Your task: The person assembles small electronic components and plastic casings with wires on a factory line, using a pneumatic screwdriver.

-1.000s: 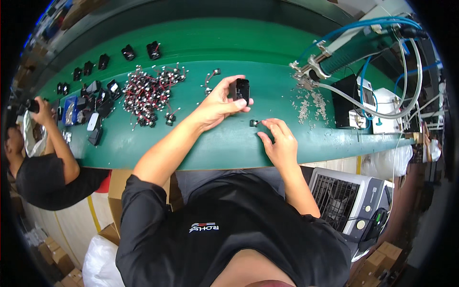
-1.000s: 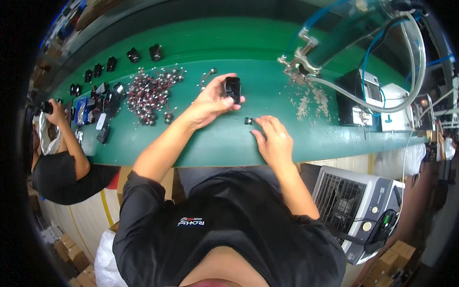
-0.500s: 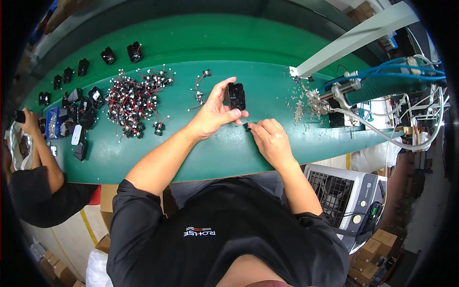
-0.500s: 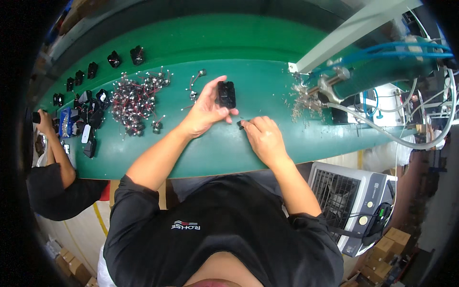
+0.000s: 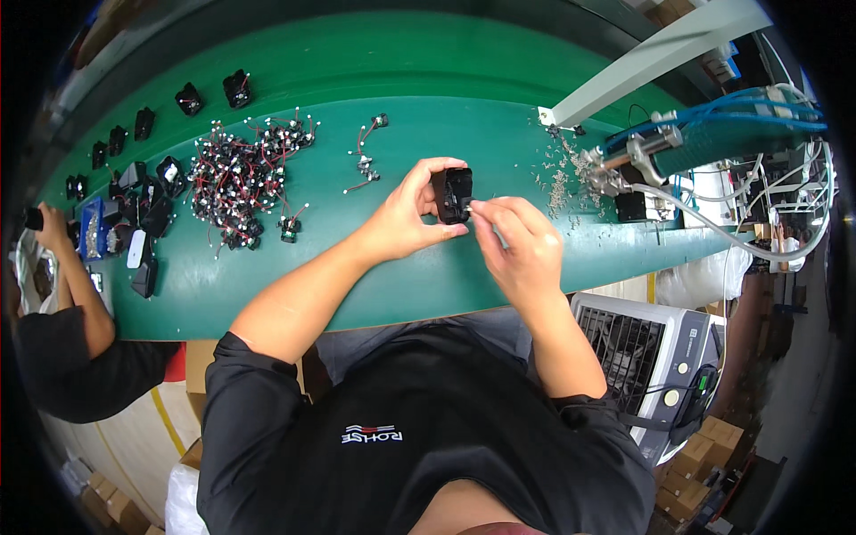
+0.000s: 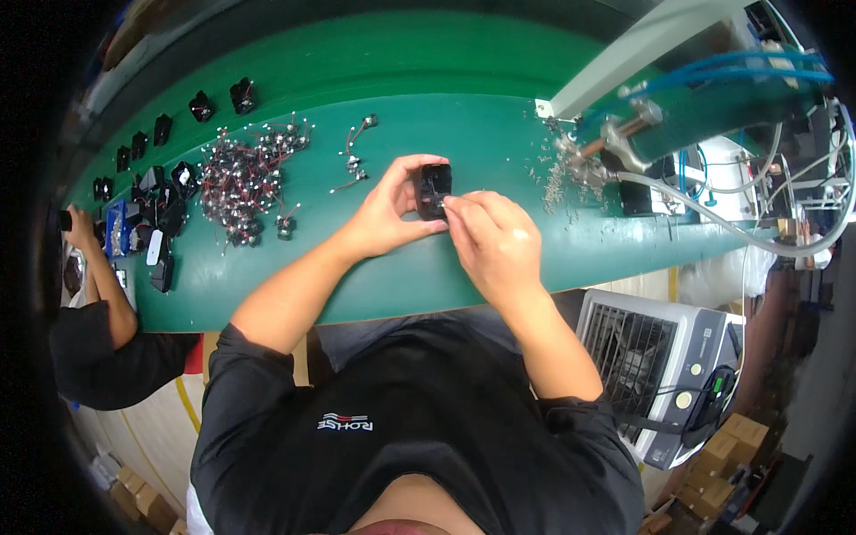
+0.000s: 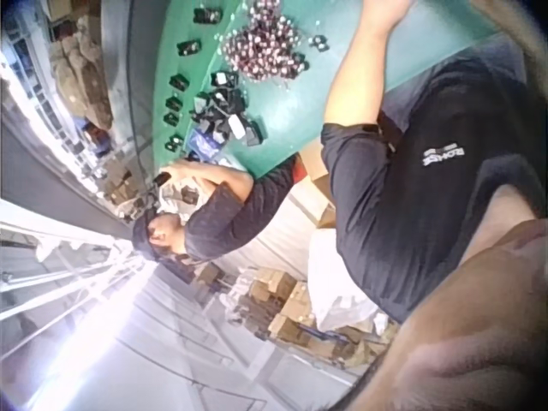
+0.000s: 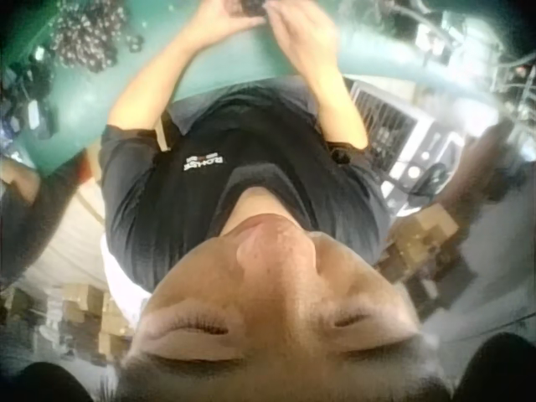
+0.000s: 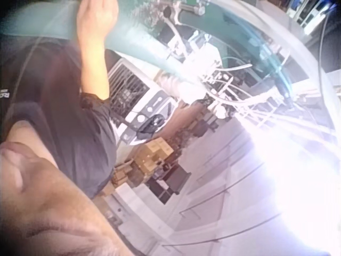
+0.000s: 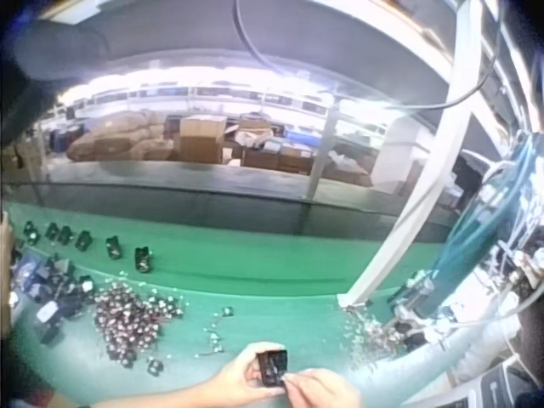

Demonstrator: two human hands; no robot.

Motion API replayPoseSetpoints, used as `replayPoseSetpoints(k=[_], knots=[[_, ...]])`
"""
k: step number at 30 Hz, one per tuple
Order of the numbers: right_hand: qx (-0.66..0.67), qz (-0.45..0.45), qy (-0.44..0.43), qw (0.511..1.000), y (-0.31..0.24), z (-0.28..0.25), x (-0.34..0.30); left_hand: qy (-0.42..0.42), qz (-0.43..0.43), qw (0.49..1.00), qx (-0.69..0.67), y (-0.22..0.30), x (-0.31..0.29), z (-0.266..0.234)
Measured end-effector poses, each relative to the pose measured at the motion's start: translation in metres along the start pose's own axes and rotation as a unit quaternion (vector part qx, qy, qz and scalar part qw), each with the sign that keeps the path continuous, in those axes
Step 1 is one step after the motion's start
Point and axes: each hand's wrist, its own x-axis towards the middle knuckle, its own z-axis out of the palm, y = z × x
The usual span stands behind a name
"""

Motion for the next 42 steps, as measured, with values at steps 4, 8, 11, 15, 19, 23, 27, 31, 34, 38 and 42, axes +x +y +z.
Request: replayPoseSetpoints(k=[4, 8, 11, 15, 19, 23, 27, 31, 34, 38, 42], knots=[[-0.017, 0.002, -0.053, 0.998, 0.006, 0.009, -0.004, -0.007, 0.004, 1.0, -0.008, -0.004, 0.0, 0.001], [-0.038, -0.008, -0.049, 0.998, 0.007, 0.011, -0.005, -0.013, 0.001, 1.0, -0.003, -0.008, 0.001, -0.001], [-0.05, -0.019, -0.073, 0.996, 0.004, 0.009, -0.002, -0.005, 0.011, 0.999, 0.036, -0.011, 0.001, 0.0], [-0.065, -0.011, -0.091, 0.994, 0.001, 0.009, 0.001, 0.021, 0.047, 0.993, 0.108, -0.005, 0.0, 0.004], [-0.065, -0.02, -0.103, 0.992, 0.003, 0.011, 0.003, 0.032, 0.041, 0.99, 0.135, 0.002, 0.001, 0.005], [-0.092, -0.029, -0.123, 0.988, 0.002, 0.012, 0.009, 0.07, 0.091, 0.943, 0.313, 0.007, 0.002, 0.0], [-0.055, 0.017, -0.164, 0.985, -0.001, 0.006, 0.01, 0.081, 0.122, 0.926, 0.347, 0.005, 0.001, -0.001], [-0.003, 0.039, -0.167, 0.985, 0.001, 0.0, 0.009, 0.074, 0.104, 0.929, 0.346, 0.005, 0.001, 0.0], [0.006, 0.058, -0.184, 0.981, -0.005, -0.006, 0.009, 0.077, 0.137, 0.914, 0.373, 0.001, 0.003, -0.002], [-0.087, -0.091, 0.077, 0.989, -0.016, -0.061, 0.028, 0.089, 0.149, 0.912, 0.371, 0.006, -0.004, -0.005], [-0.012, 0.0, 0.386, 0.923, 0.011, -0.106, 0.073, 0.064, 0.157, 0.907, 0.386, 0.009, 0.001, -0.001]])
